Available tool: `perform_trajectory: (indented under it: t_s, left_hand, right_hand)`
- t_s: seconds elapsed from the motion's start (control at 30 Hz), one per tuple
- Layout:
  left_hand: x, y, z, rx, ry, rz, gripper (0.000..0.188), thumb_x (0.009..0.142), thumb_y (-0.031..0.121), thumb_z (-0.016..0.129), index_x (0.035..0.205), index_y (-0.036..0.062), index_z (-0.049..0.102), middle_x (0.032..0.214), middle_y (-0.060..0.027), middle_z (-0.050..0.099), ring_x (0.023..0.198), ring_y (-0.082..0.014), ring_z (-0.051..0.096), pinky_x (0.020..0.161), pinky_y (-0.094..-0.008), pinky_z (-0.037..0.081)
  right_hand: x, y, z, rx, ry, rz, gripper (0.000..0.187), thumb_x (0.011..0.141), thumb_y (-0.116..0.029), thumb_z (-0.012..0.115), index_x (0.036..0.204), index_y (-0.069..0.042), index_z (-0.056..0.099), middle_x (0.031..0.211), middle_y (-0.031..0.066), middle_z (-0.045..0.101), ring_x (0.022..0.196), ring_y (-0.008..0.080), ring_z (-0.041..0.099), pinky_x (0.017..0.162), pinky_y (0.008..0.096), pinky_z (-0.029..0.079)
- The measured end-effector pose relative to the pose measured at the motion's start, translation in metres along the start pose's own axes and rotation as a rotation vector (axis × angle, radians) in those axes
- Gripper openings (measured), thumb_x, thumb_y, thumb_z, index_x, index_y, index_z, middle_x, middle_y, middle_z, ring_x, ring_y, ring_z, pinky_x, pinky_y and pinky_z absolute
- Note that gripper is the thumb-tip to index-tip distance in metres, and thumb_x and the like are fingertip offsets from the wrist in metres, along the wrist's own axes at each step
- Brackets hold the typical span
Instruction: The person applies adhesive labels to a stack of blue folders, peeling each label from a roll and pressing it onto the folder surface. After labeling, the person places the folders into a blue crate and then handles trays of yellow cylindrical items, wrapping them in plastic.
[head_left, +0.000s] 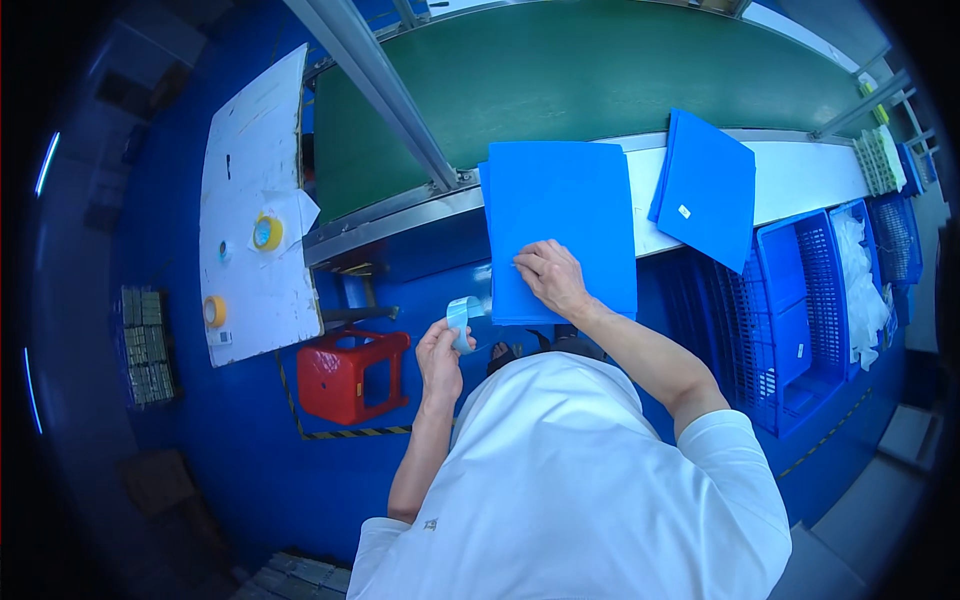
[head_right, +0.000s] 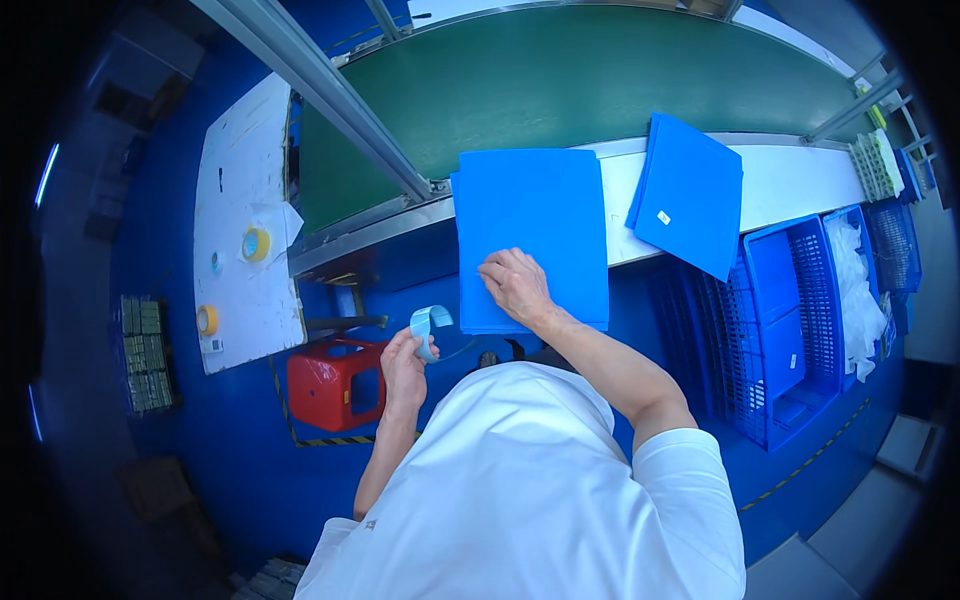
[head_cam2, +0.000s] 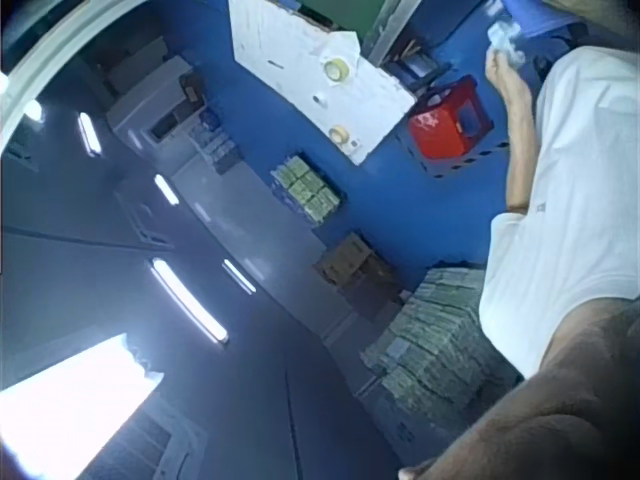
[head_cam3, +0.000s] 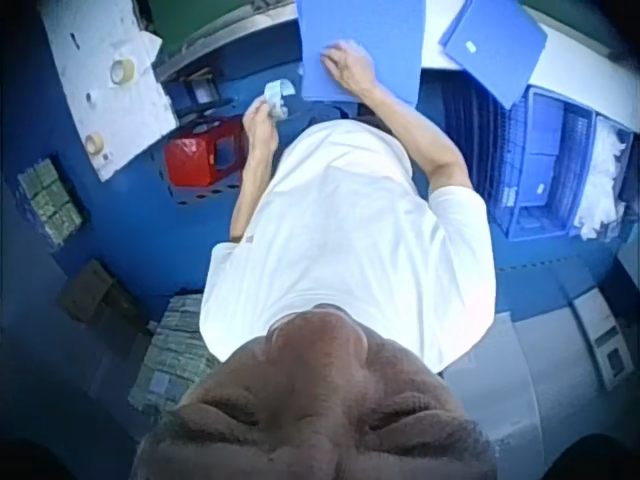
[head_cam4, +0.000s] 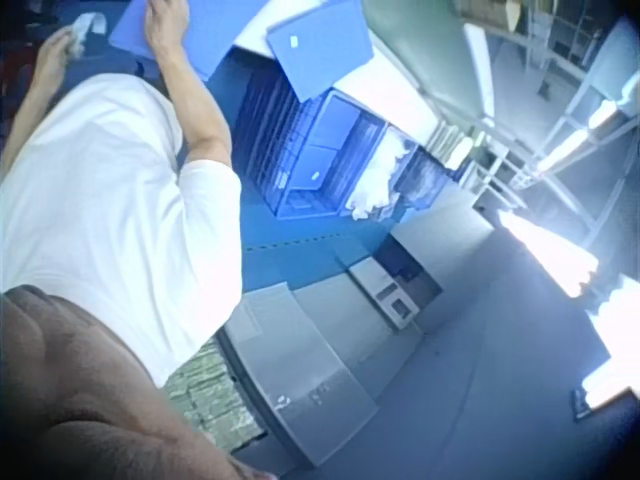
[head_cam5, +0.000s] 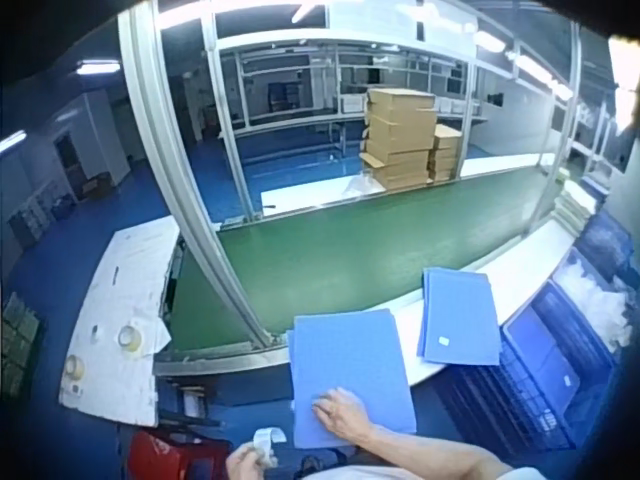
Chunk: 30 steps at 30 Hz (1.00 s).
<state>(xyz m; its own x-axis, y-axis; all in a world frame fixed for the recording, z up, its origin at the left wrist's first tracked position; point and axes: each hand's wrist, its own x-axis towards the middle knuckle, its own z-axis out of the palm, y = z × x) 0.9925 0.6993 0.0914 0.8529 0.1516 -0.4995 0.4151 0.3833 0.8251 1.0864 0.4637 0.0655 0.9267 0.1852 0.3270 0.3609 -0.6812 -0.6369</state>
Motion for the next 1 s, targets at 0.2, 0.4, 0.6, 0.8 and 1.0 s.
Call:
perform_trajectory:
  t_s: [0.2, 0.4, 0.6, 0.8, 1.0]
  left_hand:
    - [0.007, 0.012, -0.02, -0.11, 0.159, 0.093, 0.023, 0.092, 0.004, 0.053, 0.112, -0.0049, 0.062, 0.09, -0.0119, 0.067, 0.074, -0.0186, 0.065, 0.07, -0.0324, 0.053]
    - [0.013, 0.01, -0.026, -0.1, 0.147, 0.085, 0.026, 0.093, 0.005, 0.052, 0.116, -0.0047, 0.06, 0.09, -0.0116, 0.065, 0.075, -0.0186, 0.064, 0.069, -0.0329, 0.053]
    - [0.017, 0.01, 0.0, -0.082, 0.029, 0.049, 0.029, 0.093, 0.003, 0.05, 0.119, -0.0049, 0.059, 0.093, -0.0125, 0.065, 0.078, -0.0192, 0.064, 0.07, -0.0338, 0.054]
    - [0.021, 0.01, 0.015, -0.041, -0.029, 0.04, 0.03, 0.094, 0.003, 0.05, 0.121, -0.0049, 0.058, 0.094, -0.0131, 0.064, 0.078, -0.0192, 0.063, 0.07, -0.0335, 0.054]
    - [0.016, 0.012, 0.03, -0.011, -0.057, 0.096, 0.032, 0.094, 0.002, 0.05, 0.125, -0.0035, 0.059, 0.094, -0.012, 0.065, 0.076, -0.0175, 0.064, 0.071, -0.0316, 0.054]
  right_hand:
    - [-0.014, 0.013, 0.01, -0.15, -0.046, -0.162, 0.018, 0.085, -0.018, 0.072, 0.101, -0.01, 0.073, 0.111, 0.0057, 0.066, 0.111, 0.0264, 0.059, 0.094, 0.0414, 0.045]
    - [-0.035, 0.004, -0.01, -0.16, -0.358, -0.227, 0.053, 0.085, -0.034, 0.074, 0.128, -0.006, 0.061, 0.14, 0.0147, 0.052, 0.136, 0.0324, 0.042, 0.113, 0.0486, 0.032]
    - [-0.044, 0.0, -0.034, -0.306, -0.607, -0.306, 0.075, 0.084, -0.038, 0.076, 0.143, -0.002, 0.047, 0.153, 0.0212, 0.039, 0.147, 0.0337, 0.029, 0.121, 0.0497, 0.022]
    - [-0.048, 0.0, -0.068, -0.301, -0.505, -0.344, 0.059, 0.081, -0.016, 0.069, 0.135, 0.001, 0.054, 0.147, 0.0224, 0.047, 0.141, 0.0355, 0.039, 0.118, 0.0496, 0.028]
    - [0.017, 0.022, -0.177, -0.299, 0.189, -0.337, 0.04, 0.076, 0.006, 0.061, 0.115, -0.002, 0.067, 0.119, 0.0158, 0.069, 0.112, 0.0307, 0.066, 0.097, 0.0413, 0.051]
